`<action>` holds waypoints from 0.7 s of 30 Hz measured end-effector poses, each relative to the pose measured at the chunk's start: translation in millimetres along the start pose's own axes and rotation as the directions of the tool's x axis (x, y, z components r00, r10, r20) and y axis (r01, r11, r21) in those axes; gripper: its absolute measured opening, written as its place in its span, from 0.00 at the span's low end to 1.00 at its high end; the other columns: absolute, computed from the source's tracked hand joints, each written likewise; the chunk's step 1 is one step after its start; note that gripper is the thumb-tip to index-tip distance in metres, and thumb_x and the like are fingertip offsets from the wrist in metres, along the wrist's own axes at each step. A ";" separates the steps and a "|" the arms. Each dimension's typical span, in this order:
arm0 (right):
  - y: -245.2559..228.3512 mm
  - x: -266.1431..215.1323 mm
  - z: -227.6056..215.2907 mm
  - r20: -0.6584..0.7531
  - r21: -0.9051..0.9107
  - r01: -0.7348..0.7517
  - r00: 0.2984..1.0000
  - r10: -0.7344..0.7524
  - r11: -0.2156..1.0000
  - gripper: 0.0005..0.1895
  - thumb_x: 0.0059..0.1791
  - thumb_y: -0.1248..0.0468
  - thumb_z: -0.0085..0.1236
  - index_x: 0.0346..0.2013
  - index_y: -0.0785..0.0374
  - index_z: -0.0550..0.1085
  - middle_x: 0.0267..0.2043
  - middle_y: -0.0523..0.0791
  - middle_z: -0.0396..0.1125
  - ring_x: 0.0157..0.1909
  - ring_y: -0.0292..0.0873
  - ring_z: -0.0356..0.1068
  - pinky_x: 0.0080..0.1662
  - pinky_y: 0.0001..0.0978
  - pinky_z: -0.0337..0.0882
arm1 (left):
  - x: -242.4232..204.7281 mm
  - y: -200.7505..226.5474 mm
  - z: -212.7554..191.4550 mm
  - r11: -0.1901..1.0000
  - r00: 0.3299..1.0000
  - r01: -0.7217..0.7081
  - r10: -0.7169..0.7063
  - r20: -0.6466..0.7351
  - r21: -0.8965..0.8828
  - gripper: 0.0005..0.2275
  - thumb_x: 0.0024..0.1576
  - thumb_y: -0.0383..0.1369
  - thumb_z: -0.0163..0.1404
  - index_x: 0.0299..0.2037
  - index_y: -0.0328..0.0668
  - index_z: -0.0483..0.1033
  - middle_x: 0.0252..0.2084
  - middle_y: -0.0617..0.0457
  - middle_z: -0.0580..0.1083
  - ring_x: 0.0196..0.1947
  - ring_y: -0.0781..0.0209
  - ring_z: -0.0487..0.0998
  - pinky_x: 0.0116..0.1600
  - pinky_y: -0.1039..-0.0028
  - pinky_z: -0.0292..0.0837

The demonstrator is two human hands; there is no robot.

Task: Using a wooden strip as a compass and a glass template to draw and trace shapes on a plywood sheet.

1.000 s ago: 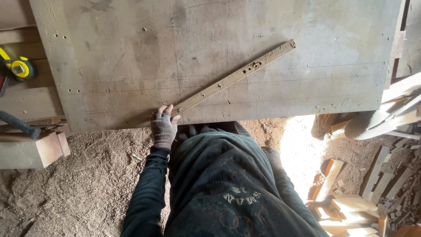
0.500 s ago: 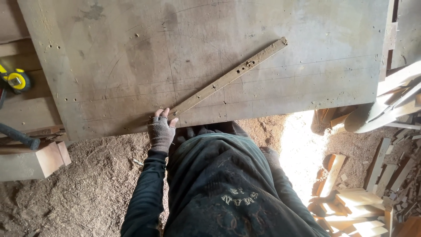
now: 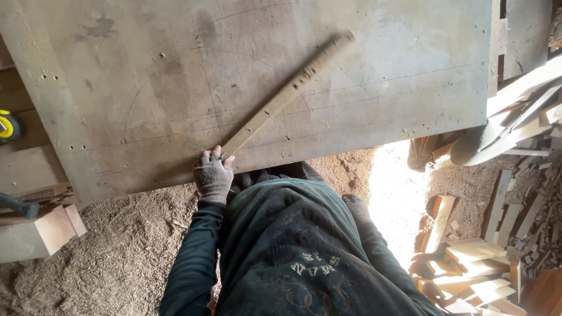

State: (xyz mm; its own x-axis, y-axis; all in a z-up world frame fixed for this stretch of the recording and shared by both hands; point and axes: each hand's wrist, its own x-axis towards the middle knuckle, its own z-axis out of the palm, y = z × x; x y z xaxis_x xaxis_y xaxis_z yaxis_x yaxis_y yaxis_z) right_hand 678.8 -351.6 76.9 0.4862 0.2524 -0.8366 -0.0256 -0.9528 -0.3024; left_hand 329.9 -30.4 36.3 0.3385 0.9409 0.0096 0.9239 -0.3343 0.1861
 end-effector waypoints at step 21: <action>-93.2 -24.5 -3.0 0.137 -0.224 -0.086 0.983 0.118 0.971 0.38 0.55 0.40 0.45 0.61 0.74 0.72 0.70 0.60 0.58 0.71 0.63 0.58 0.69 0.52 0.58 | -34.9 -11.6 -73.5 0.684 0.778 0.620 -0.598 0.192 -0.384 0.29 0.52 0.53 0.61 0.57 0.43 0.74 0.45 0.43 0.78 0.43 0.43 0.80 0.43 0.55 0.76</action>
State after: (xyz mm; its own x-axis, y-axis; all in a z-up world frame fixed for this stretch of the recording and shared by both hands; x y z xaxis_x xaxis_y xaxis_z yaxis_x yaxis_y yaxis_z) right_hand 671.9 -269.4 126.9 0.3552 0.1586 -0.9212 0.1291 -0.9844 -0.1196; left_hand 294.2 -55.4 106.0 -0.2548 0.9218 -0.2921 0.7732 0.3757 0.5109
